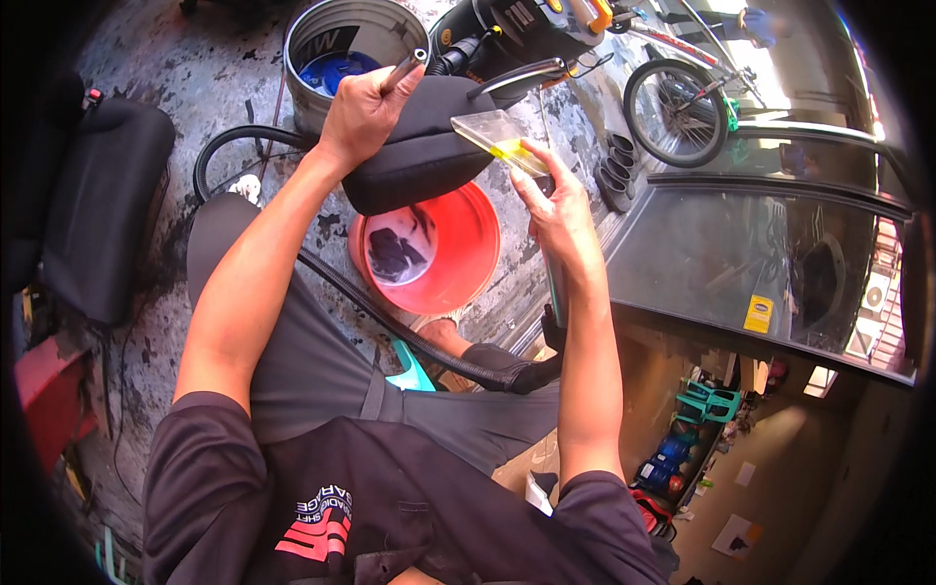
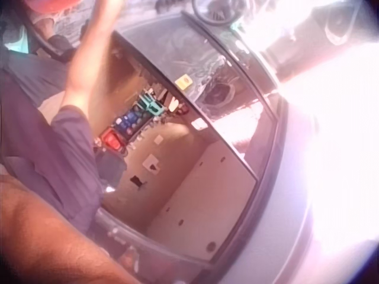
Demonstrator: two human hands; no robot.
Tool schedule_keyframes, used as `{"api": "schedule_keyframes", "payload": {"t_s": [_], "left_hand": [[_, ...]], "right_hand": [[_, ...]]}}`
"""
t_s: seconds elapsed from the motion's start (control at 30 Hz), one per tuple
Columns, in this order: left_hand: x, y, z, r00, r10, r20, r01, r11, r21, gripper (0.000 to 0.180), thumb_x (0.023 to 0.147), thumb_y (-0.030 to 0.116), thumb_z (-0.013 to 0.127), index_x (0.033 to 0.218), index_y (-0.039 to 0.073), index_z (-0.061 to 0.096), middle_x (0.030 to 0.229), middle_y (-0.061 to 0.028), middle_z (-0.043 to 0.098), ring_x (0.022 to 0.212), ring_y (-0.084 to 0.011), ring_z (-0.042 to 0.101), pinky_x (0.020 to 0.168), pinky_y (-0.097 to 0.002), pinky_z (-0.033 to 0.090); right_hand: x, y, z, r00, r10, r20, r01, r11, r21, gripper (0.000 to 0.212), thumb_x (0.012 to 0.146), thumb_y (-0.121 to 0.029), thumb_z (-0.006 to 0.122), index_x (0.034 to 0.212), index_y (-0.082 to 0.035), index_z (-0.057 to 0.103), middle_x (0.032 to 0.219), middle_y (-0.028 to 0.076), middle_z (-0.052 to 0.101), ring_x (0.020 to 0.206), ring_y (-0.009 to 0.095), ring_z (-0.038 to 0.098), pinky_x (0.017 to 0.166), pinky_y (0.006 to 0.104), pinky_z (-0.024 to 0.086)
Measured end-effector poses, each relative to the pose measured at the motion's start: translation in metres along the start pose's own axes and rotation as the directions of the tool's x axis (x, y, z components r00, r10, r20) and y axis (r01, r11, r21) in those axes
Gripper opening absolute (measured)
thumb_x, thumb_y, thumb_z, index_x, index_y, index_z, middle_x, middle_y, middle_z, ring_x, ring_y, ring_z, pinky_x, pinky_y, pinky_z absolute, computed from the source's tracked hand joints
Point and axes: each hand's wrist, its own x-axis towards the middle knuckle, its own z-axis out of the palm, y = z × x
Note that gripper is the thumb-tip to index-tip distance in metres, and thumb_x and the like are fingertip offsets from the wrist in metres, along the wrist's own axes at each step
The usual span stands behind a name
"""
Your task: The person scrubs a black car headrest with a brush and a cleaning solution, then uses a vacuum hose to extract the liquid. The person also wipes the headrest with a blue cloth and repeats the scrubbing and extraction process.
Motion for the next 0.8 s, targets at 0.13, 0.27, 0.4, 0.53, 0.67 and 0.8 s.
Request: {"api": "schedule_keyframes", "payload": {"t_s": [0.13, 0.27, 0.4, 0.53, 0.67, 0.8], "left_hand": [[0.004, -0.008, -0.003, 0.999, -0.025, -0.048, 0.026, 1.0, 0.003, 0.052, 0.112, 0.038, 0.068, 0.079, -0.001, 0.056, 0.067, -0.0052, 0.037, 0.066, -0.0123, 0.034, 0.055, -0.0368, 0.037], [0.003, -0.008, -0.001, 0.998, 0.016, -0.058, -0.016, 1.0, -0.004, 0.059, 0.113, 0.041, 0.066, 0.072, 0.004, 0.048, 0.067, 0.0056, 0.037, 0.068, -0.0073, 0.033, 0.055, -0.0343, 0.032], [0.009, -0.019, -0.008, 0.995, -0.08, -0.061, 0.078, 0.996, -0.031, 0.061, 0.113, 0.045, 0.065, 0.07, 0.005, 0.047, 0.067, 0.0071, 0.038, 0.068, -0.0063, 0.034, 0.055, -0.0336, 0.031], [0.035, -0.057, -0.022, 0.966, -0.224, -0.126, 0.209, 0.97, -0.124, 0.063, 0.112, 0.05, 0.064, 0.07, 0.005, 0.051, 0.066, 0.0052, 0.041, 0.067, -0.007, 0.038, 0.057, -0.035, 0.034], [0.055, -0.093, -0.026, 0.958, -0.238, -0.16, 0.225, 0.97, -0.097, 0.065, 0.111, 0.053, 0.064, 0.072, 0.0, 0.058, 0.062, -0.0008, 0.044, 0.065, -0.0103, 0.042, 0.061, -0.0373, 0.041], [0.075, -0.128, -0.036, 0.943, -0.292, -0.158, 0.287, 0.957, -0.052, 0.067, 0.111, 0.053, 0.064, 0.069, 0.002, 0.056, 0.062, -0.0015, 0.043, 0.064, -0.0108, 0.041, 0.059, -0.0376, 0.04]], "right_hand": [[-0.019, 0.013, 0.007, 0.998, -0.043, -0.035, 0.041, 0.996, -0.074, 0.052, 0.103, -0.022, 0.079, 0.152, -0.014, 0.063, 0.084, 0.0, 0.072, 0.052, 0.005, 0.052, 0.052, 0.027, 0.046], [-0.032, 0.018, 0.015, 0.995, -0.066, -0.075, 0.061, 0.996, -0.067, 0.05, 0.104, -0.022, 0.077, 0.152, -0.013, 0.063, 0.093, 0.001, 0.075, 0.056, 0.004, 0.051, 0.053, 0.0265, 0.046], [-0.047, 0.019, 0.027, 0.976, -0.181, -0.12, 0.169, 0.98, -0.108, 0.05, 0.104, -0.019, 0.076, 0.151, -0.007, 0.063, 0.115, 0.013, 0.08, 0.096, 0.018, 0.075, 0.086, 0.034, 0.059], [-0.072, 0.04, 0.051, 0.997, -0.041, -0.057, 0.03, 0.982, -0.186, 0.054, 0.101, -0.029, 0.078, 0.151, -0.015, 0.064, 0.136, 0.021, 0.074, 0.122, 0.033, 0.075, 0.101, 0.0423, 0.058], [-0.056, 0.014, 0.05, 0.992, -0.083, -0.092, 0.063, 0.978, -0.2, 0.052, 0.099, -0.032, 0.079, 0.147, -0.015, 0.068, 0.115, 0.018, 0.075, 0.1, 0.033, 0.076, 0.09, 0.0433, 0.059], [-0.008, -0.026, 0.037, 0.961, -0.258, -0.103, 0.207, 0.911, -0.356, 0.049, 0.102, -0.035, 0.075, 0.147, -0.019, 0.068, 0.114, 0.02, 0.074, 0.101, 0.037, 0.074, 0.089, 0.0471, 0.058]]}}
